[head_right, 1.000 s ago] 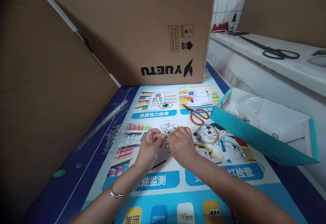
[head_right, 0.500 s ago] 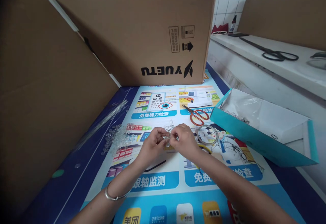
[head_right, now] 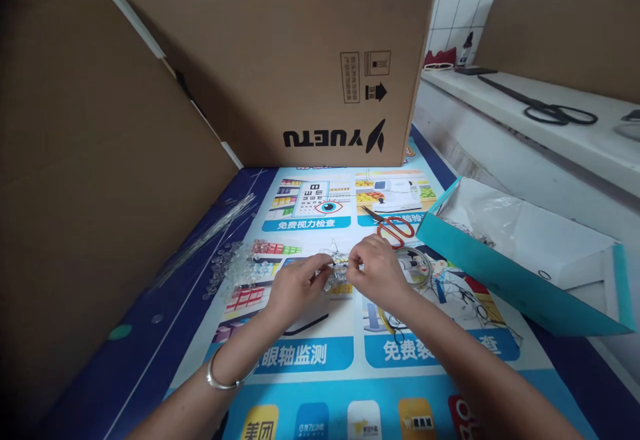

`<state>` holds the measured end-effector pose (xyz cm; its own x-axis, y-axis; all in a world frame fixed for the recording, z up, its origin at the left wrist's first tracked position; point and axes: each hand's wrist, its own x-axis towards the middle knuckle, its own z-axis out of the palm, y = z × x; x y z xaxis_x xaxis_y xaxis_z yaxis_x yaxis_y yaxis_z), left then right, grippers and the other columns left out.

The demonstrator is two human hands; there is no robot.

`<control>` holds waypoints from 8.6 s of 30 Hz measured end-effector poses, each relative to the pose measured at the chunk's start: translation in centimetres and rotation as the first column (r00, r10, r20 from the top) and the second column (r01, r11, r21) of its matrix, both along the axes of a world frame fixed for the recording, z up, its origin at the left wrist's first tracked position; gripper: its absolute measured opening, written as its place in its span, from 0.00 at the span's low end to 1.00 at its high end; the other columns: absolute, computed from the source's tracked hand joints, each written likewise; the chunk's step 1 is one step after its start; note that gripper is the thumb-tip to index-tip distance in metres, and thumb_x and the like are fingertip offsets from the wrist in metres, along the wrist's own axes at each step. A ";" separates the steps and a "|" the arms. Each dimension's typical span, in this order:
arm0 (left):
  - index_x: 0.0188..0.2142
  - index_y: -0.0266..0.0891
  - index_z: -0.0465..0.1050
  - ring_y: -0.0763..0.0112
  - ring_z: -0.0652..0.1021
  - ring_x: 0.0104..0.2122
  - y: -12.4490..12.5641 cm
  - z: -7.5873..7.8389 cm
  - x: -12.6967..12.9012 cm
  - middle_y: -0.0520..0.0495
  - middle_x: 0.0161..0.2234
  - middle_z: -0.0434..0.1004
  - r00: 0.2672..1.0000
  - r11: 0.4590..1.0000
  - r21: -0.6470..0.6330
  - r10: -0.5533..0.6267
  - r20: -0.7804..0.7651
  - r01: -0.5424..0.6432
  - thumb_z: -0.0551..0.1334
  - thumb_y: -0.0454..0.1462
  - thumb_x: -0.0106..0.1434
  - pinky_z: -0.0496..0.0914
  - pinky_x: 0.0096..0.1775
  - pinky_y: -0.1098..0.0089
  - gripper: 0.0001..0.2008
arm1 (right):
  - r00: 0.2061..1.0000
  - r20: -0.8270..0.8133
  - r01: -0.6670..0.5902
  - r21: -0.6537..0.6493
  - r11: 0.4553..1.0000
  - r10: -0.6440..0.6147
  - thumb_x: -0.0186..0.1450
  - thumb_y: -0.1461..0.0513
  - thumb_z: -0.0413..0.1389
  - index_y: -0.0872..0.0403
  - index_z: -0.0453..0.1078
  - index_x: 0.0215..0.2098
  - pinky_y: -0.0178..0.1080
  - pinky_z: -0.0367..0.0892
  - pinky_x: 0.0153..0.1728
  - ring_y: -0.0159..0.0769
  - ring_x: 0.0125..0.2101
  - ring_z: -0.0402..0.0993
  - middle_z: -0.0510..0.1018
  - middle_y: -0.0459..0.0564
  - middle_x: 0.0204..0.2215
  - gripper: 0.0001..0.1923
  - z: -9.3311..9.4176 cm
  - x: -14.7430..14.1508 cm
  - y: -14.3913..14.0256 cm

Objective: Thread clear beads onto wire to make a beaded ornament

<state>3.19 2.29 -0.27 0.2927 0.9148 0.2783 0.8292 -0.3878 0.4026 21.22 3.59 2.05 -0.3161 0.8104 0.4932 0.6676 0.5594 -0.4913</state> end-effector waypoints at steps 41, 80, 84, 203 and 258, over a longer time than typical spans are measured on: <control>0.41 0.39 0.66 0.76 0.71 0.23 0.7 1.2 -1.5 0.53 0.25 0.73 0.682 0.945 -0.321 0.271 0.679 -0.056 0.60 0.38 0.55 0.64 0.27 0.75 0.13 | 0.970 -0.237 -0.039 0.082 0.996 0.057 0.60 0.67 0.52 0.53 0.66 0.39 0.44 0.62 0.44 0.38 0.40 0.67 0.72 0.50 0.35 0.09 -0.4 -0.6 -0.7; 0.45 0.41 0.62 0.71 0.73 0.36 -1.2 -0.1 -0.6 0.45 0.39 0.72 0.549 0.922 -0.386 0.313 0.775 0.019 0.62 0.36 0.56 0.69 0.33 0.72 0.17 | 0.810 -0.559 -0.262 -0.618 0.742 -0.180 0.61 0.57 0.52 0.54 0.64 0.31 0.30 0.62 0.22 0.27 0.23 0.66 0.69 0.43 0.23 0.08 -4.9 -1.6 -1.1; 0.44 0.41 0.64 0.71 0.72 0.37 -0.9 0.0 -0.7 0.46 0.39 0.71 0.572 0.925 -0.377 0.288 0.768 0.040 0.62 0.35 0.56 0.68 0.37 0.71 0.16 | 0.756 -0.608 -0.340 -0.681 0.649 -0.242 0.64 0.56 0.48 0.55 0.64 0.28 0.30 0.60 0.19 0.27 0.18 0.66 0.69 0.43 0.18 0.13 -5.0 -1.3 -0.9; 0.45 0.40 0.63 0.68 0.72 0.40 -1.6 -0.5 0.7 0.44 0.40 0.70 0.480 0.940 -0.322 0.234 0.846 0.110 0.60 0.35 0.58 0.67 0.40 0.68 0.15 | 0.721 -0.656 -0.324 -0.605 0.727 -0.224 0.55 0.63 0.54 0.56 0.67 0.22 0.34 0.58 0.30 0.30 0.26 0.62 0.68 0.43 0.21 0.06 -4.4 -0.3 0.0; 0.33 0.39 0.63 0.79 0.70 0.21 -1.5 -2.7 1.3 0.52 0.29 0.72 0.472 0.887 -0.430 0.310 0.825 0.169 0.54 0.41 0.62 0.65 0.27 0.75 0.08 | 0.615 -0.707 -0.386 -0.656 0.648 -0.350 0.58 0.60 0.56 0.55 0.64 0.24 0.33 0.54 0.28 0.27 0.24 0.57 0.64 0.41 0.21 0.08 -4.4 0.1 0.6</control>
